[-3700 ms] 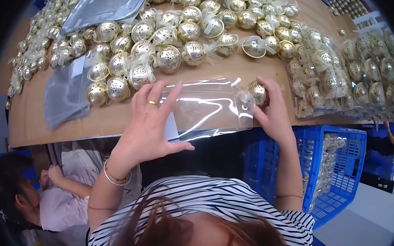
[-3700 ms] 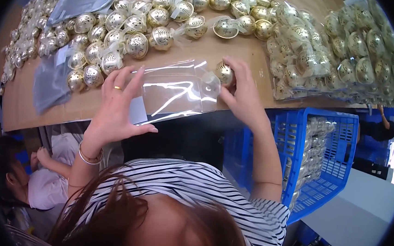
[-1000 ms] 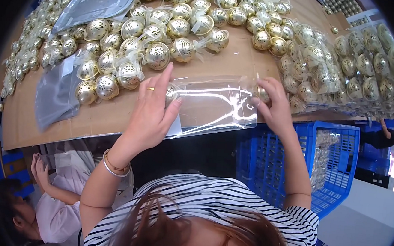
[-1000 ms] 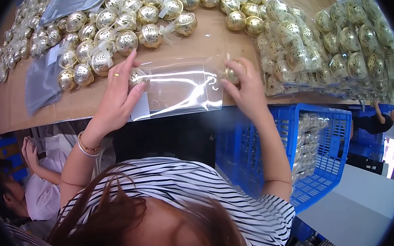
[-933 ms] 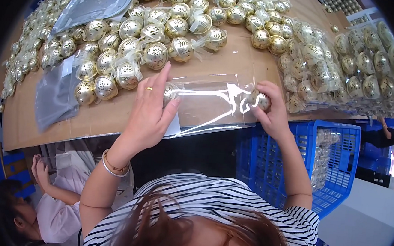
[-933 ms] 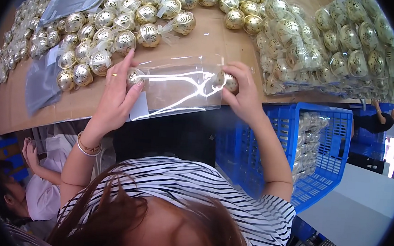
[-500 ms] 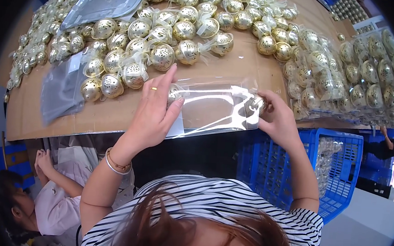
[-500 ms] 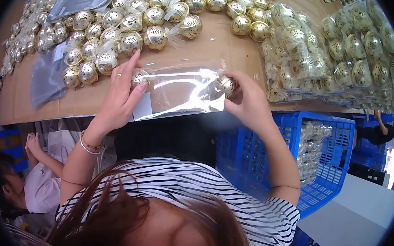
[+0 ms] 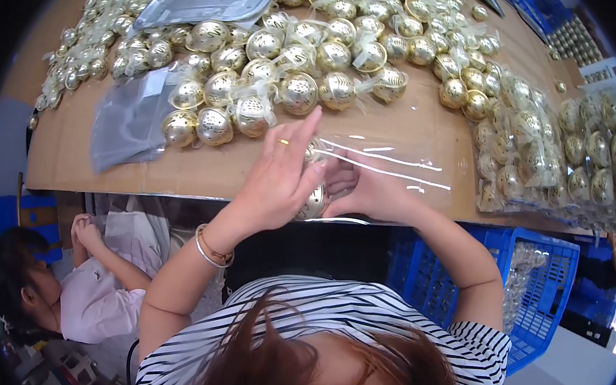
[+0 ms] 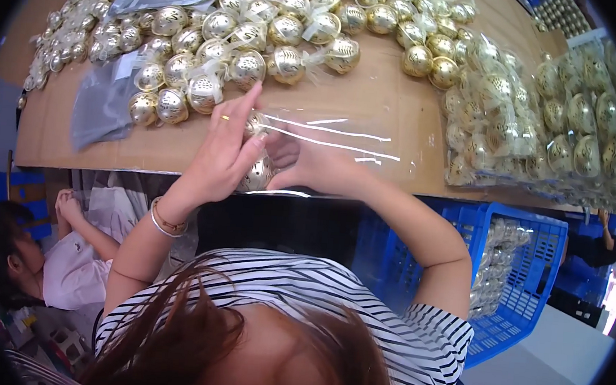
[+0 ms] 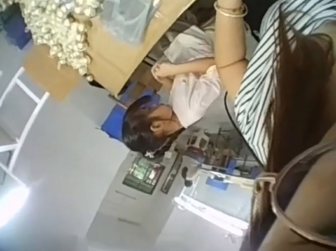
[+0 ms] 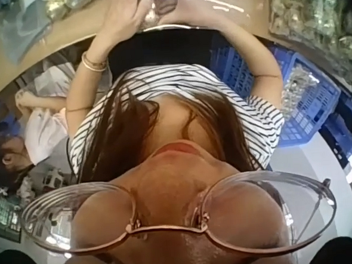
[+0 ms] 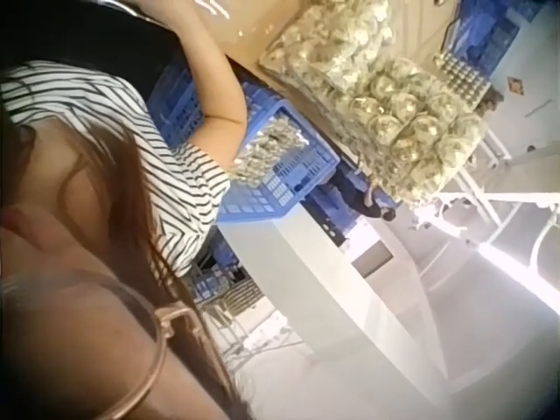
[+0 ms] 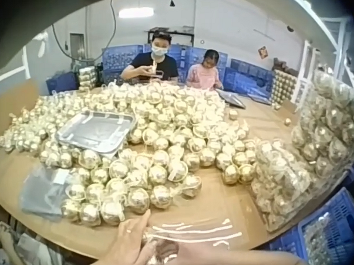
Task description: Packing gold-colored spherical ornaments into clear plastic bags at a workstation.
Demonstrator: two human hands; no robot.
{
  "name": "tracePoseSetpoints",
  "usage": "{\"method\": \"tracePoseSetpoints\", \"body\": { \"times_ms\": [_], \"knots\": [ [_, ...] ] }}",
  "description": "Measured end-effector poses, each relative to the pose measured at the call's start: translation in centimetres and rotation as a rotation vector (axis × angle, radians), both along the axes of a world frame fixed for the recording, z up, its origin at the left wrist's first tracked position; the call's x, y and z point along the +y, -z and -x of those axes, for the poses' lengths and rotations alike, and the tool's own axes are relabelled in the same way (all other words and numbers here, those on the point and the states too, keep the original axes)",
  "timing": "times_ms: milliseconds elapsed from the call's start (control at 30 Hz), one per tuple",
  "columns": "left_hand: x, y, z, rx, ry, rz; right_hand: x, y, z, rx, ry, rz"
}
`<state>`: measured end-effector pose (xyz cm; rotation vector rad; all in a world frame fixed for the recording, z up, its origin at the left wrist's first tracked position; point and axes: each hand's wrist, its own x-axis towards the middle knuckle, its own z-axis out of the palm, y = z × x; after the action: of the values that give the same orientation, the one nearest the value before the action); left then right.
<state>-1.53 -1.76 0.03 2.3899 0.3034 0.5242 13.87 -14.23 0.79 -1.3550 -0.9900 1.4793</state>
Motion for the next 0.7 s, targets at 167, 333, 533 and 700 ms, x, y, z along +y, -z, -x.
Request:
{"method": "tracePoseSetpoints", "body": {
  "times_ms": [167, 333, 533, 700],
  "knots": [
    [0.3, -1.0, 0.8, 0.048, 0.045, 0.046, 0.6, -1.1, -0.2, -0.500, -0.191, -0.020],
    [0.7, -1.1, 1.8, 0.057, -0.011, 0.079, -2.7, -2.9, -10.8, -0.929, 0.067, 0.103],
    [1.0, -1.2, 1.1, 0.059, 0.031, 0.082, 4.5, -6.2, -9.8, -0.996, 0.556, -0.348],
    [1.1, -1.2, 0.9, 0.051, 0.023, 0.098, 9.0, -6.3, -8.8, -1.302, 0.215, -0.350]
  ]
}}
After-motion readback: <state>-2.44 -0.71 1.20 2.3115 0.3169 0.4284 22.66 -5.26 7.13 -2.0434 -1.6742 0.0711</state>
